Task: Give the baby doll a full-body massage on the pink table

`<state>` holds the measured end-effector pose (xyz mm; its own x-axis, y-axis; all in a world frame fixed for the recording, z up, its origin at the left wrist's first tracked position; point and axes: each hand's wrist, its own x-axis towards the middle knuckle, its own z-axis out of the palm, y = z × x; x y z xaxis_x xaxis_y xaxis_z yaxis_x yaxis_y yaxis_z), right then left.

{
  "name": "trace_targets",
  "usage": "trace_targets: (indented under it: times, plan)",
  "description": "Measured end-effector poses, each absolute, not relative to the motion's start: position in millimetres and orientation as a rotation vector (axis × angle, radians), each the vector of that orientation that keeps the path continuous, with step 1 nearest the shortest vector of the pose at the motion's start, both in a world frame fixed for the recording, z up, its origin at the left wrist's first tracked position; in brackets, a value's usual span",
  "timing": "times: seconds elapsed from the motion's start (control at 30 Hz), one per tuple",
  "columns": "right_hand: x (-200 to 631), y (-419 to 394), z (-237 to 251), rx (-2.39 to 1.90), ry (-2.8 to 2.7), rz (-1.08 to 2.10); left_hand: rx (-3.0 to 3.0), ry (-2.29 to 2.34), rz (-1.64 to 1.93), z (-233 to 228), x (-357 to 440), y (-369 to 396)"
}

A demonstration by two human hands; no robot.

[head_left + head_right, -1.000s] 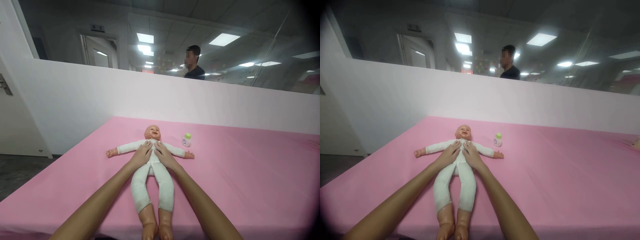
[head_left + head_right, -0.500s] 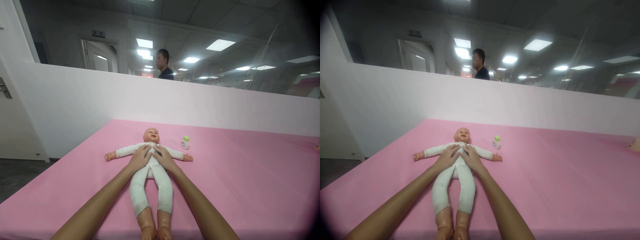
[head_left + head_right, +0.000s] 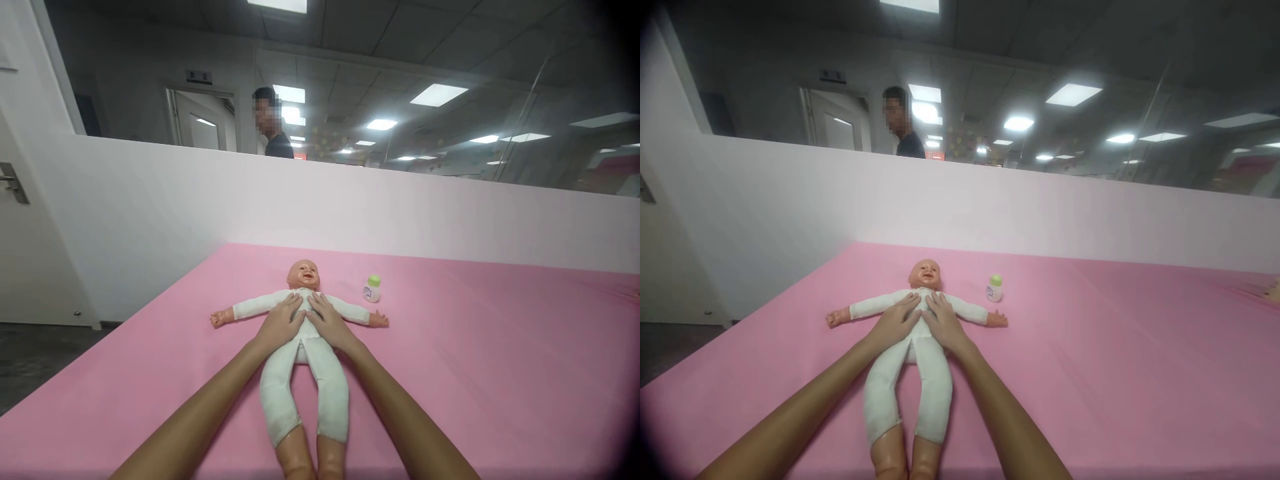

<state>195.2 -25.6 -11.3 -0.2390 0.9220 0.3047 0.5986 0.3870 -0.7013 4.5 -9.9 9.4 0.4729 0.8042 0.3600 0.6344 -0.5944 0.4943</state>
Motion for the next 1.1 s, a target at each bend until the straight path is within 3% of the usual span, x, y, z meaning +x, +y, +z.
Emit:
trace_targets:
  times: [0.33, 0.67, 0.93, 1.1]
  plan:
    - [195, -18, -16, -1.364, -1.872, 0.57, 2.384, 1.269, 0.744, 6, 5, -4]
    - [206, -34, 1, -1.264, -1.765, 0.36, 2.394, 1.345, 1.184, 13, -4, -7]
    - [247, -28, -3, -1.631, -1.515, 0.376, 2.185, 1.984, 0.696, 22, -35, 11]
    - [255, -27, -6, -1.749, -1.54, 0.461, 2.189, 2.089, 0.489, 24, -36, 17]
